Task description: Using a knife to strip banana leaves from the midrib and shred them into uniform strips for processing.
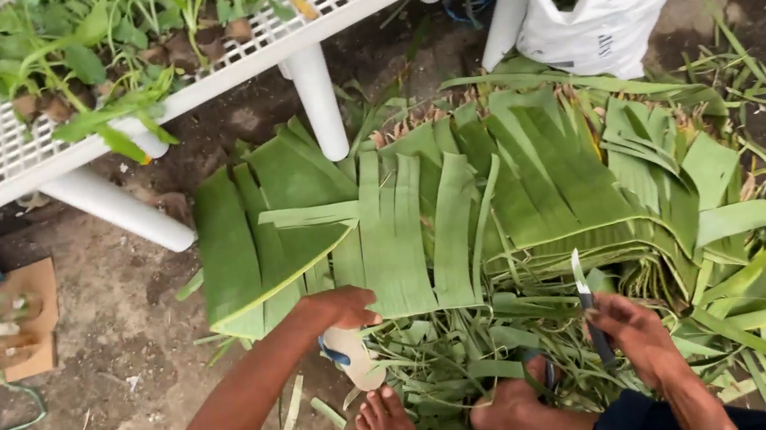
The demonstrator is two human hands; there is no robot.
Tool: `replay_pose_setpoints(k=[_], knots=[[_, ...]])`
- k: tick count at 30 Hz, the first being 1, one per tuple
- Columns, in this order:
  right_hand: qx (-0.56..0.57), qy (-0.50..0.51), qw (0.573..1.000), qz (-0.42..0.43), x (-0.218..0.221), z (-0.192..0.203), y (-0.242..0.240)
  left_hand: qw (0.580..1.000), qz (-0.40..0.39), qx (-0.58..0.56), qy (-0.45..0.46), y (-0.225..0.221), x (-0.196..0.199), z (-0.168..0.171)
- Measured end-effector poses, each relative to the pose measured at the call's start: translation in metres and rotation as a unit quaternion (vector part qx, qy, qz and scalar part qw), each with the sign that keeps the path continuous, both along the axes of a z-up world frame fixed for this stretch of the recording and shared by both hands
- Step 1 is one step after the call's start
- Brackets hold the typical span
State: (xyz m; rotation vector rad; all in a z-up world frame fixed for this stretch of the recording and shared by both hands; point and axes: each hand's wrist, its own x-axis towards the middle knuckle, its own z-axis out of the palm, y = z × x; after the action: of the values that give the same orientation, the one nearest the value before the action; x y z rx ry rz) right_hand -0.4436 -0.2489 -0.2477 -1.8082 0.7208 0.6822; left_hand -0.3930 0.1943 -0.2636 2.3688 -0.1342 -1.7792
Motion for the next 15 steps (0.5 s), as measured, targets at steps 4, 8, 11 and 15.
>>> replay_pose_setpoints(k=[4,8,11,15], knots=[[0.056,0.023,0.997,-0.040,0.024,0.013,0.048,0.995,0.091,-0.007,-0.043,0.038,-0.010,0.017],[0.108,-0.096,0.982,-0.125,0.046,-0.081,0.044,0.943,0.239,-0.139,-0.187,0.078,-0.015,-0.022],[0.123,-0.114,0.978,-0.125,0.067,-0.117,0.051,0.909,0.320,-0.184,-0.194,0.090,-0.020,-0.016],[-0.048,-0.164,0.984,-0.042,0.083,-0.128,0.061,0.898,0.359,-0.182,-0.178,0.099,-0.038,-0.038]])
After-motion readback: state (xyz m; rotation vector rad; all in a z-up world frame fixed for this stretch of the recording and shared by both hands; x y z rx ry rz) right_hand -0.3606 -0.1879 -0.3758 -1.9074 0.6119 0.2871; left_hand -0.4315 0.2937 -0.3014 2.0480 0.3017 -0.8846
